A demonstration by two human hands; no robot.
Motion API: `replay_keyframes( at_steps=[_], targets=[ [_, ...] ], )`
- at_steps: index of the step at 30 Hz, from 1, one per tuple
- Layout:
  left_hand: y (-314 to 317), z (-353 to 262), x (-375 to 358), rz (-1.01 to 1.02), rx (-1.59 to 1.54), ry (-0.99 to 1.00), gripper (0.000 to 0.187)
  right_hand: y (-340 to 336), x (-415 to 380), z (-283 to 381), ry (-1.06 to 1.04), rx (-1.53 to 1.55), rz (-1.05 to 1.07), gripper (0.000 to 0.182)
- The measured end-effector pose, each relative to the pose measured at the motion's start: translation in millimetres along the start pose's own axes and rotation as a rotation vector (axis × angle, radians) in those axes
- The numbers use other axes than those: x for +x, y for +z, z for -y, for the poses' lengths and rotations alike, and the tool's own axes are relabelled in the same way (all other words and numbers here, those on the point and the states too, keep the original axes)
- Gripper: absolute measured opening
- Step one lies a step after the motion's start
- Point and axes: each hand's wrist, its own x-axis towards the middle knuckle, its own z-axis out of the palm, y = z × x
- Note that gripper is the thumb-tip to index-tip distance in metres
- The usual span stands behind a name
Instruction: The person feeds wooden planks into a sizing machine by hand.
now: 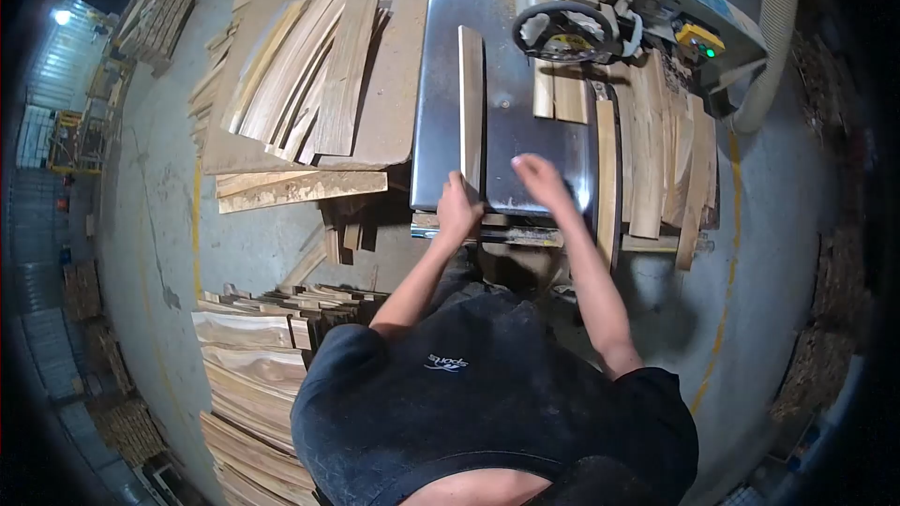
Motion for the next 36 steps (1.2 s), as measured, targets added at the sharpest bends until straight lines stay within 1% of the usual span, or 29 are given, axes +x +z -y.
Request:
replay_keyframes(
  at_steps=[1, 3, 4, 5, 6, 7, 8, 9, 11, 12, 13, 14, 16, 17, 18, 19, 20, 21, 22, 23, 24, 25, 26, 28, 30, 31, 33, 35, 36],
  targets=[
    [-4.5, -10.5, -18.9, 0.007, 0.002, 0.016, 0.065, 9.1, -20.9, 10.3, 0.126, 0.024, 0.171, 0.068],
    [-19.6, -40.8, -53.0, 0.079, -0.109, 0.179, 0.041, 33.1, -73.4, 14.8, 0.385, 0.226, 0.139, 0.086],
    [-18.3, -44.5, -57.1, 0.015, -0.134, 0.325, 0.021, 40.9, -92.0, 4.7, 0.44, 0.365, 0.169, 0.087],
    [-20.4, -46.8, -62.0, 0.021, -0.121, 0.328, 0.02, 50.9, -105.0, -9.4, 0.49, 0.51, 0.2, 0.089],
    [-9.7, -36.8, -54.1, -0.098, -0.113, 0.434, 0.019, 54.9, -114.2, -40.4, 0.537, 0.631, 0.356, 0.086],
    [-1.9, -33.0, -49.4, -0.214, -0.108, 0.543, 0.022, 59.3, -136.9, -39.4, 0.525, 0.507, 0.186, 0.083],
    [7.6, -29.9, -54.0, -0.243, 0.025, 0.392, 0.046, 60.3, -150.5, -52.9, 0.472, 0.522, 0.218, 0.073],
    [18.2, -25.6, -54.8, -0.232, 0.023, 0.415, 0.046, 61.4, -161.0, -71.1, 0.418, 0.534, 0.245, 0.063],
    [54.3, -6.6, -52.1, -0.091, 0.165, 0.399, 0.066, 67.7, -187.6, -103.9, 0.396, 0.527, 0.282, 0.039],
    [70.0, -4.7, -57.7, 0.001, 0.136, 0.445, 0.071, 67.4, -202.9, -113.2, 0.381, 0.585, 0.298, 0.022],
    [78.8, -11.7, -68.9, -0.002, 0.113, 0.486, 0.071, 70.2, -213.2, -125.0, 0.369, 0.577, 0.275, 0.023],
    [86.2, -17.2, -76.6, 0.017, 0.121, 0.501, 0.071, 71.7, -224.4, -137.4, 0.394, 0.642, 0.243, 0.027],
    [99.3, -28.1, -82.3, 0.037, 0.111, 0.542, 0.069, 67.7, -237.2, -133.8, 0.416, 0.71, 0.207, 0.031],
    [109.9, -32.7, -81.8, 0.04, 0.092, 0.564, 0.068, 63.6, -245.0, -126.7, 0.484, 0.887, 0.163, 0.031],
    [119.1, -42.3, -81.7, 0.02, 0.112, 0.538, 0.063, 60.9, -252.0, -121.4, 0.554, 1.064, 0.119, 0.031],
    [126.8, -56.4, -82.5, -0.029, 0.17, 0.489, 0.057, 71.0, -243.3, -139.9, 0.478, 1.15, 0.11, 0.032],
    [135.1, -65.3, -75.8, -0.031, 0.162, 0.477, 0.053, 74.9, -239.7, -160.3, 0.514, 1.229, 0.078, 0.033],
    [146.7, -70.3, -64.4, -0.035, 0.153, 0.464, 0.05, 70.5, -234.9, -157.8, 0.548, 1.306, 0.047, 0.034],
    [153.9, -79.3, -52.9, -0.029, 0.112, 0.452, 0.044, 64.2, -231.7, -147.6, 0.551, 1.299, 0.049, 0.034],
    [159.0, -86.6, -39.8, -0.018, 0.079, 0.481, 0.041, 57.6, -227.1, -136.7, 0.536, 1.303, -0.016, 0.033],
    [165.3, -93.5, -27.1, -0.018, 0.06, 0.484, 0.041, 51.4, -218.8, -127.1, 0.519, 1.303, -0.08, 0.034],
    [173.0, -98.5, -12.9, -0.02, 0.041, 0.487, 0.041, 47.8, -206.6, -124.1, 0.519, 1.29, -0.075, 0.034],
    [179.9, -102.2, 2.6, -0.044, 0.067, 0.472, 0.039, 43.8, -194.0, -121.1, 0.507, 1.274, -0.127, 0.037],
    [179.8, -109.8, 30.7, -0.051, 0.024, 0.47, 0.037, 37.4, -164.7, -120.3, 0.5, 1.19, -0.215, 0.044],
    [168.5, -111.2, 57.5, -0.063, -0.059, 0.487, 0.03, 28.1, -135.2, -114.1, 0.562, 1.14, -0.259, 0.044],
    [154.8, -111.3, 75.0, -0.029, -0.108, 0.527, 0.031, 23.7, -121.1, -106.4, 0.6, 1.133, -0.294, 0.045],
    [131.8, -98.6, 112.2, 0.187, -0.319, 0.482, 0.033, 16.2, -91.2, -110.9, 0.605, 1.108, -0.331, 0.048],
    [114.3, -74.5, 143.2, 0.127, -0.382, 0.565, 0.035, 5.0, -66.1, -100.9, 0.677, 1.11, -0.371, 0.048],
    [101.1, -57.8, 158.2, 0.031, -0.28, 0.653, 0.047, 3.2, -56.4, -99.7, 0.696, 1.107, -0.4, 0.047]
  ],
)
